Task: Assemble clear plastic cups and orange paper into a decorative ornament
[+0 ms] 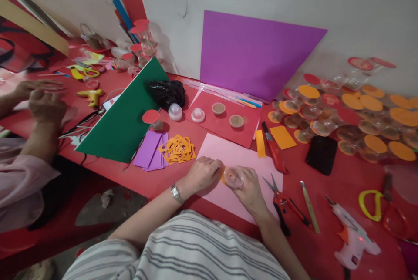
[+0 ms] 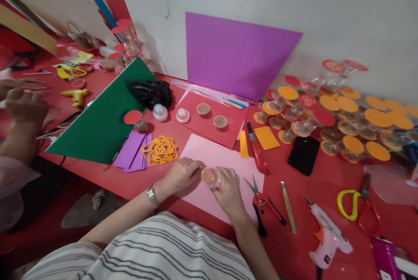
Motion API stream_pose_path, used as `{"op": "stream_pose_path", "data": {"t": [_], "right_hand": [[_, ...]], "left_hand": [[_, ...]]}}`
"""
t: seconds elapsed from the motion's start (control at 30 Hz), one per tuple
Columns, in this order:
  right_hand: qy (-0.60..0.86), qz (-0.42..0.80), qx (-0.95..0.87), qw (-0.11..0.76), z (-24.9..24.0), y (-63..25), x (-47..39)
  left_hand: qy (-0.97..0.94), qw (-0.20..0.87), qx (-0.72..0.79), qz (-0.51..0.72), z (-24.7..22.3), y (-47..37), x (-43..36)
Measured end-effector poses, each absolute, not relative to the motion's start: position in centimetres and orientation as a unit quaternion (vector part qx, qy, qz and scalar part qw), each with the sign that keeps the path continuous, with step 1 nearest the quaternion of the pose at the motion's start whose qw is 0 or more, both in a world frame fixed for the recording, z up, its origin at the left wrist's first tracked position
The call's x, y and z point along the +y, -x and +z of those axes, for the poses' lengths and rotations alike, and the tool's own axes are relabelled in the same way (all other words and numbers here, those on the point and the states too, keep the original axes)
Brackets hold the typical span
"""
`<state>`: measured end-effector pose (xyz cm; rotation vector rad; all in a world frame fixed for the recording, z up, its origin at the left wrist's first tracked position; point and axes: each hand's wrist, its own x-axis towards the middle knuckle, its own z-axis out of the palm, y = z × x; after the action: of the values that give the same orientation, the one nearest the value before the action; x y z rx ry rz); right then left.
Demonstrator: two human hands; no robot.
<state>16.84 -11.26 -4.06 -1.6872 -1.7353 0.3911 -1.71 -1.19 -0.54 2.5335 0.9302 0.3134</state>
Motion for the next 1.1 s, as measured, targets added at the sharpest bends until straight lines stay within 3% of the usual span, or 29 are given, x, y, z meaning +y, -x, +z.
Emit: {"op": "stream_pose_path", "data": {"t": [0.5, 1.1], "right_hand": [[0.707, 0.109, -0.608, 0.344, -4.5, -16.4, -10.9], [0.683, 0.188, -0.601, 0.369, -3.0, -16.9, -10.9]], "left_hand": [[-0.913, 0.196, 0.339, 0.113, -0.5, 1.7, -1.3], [-0.909, 0.198, 0.336, 0.146, -1.2, 1.7, -1.5]]}}
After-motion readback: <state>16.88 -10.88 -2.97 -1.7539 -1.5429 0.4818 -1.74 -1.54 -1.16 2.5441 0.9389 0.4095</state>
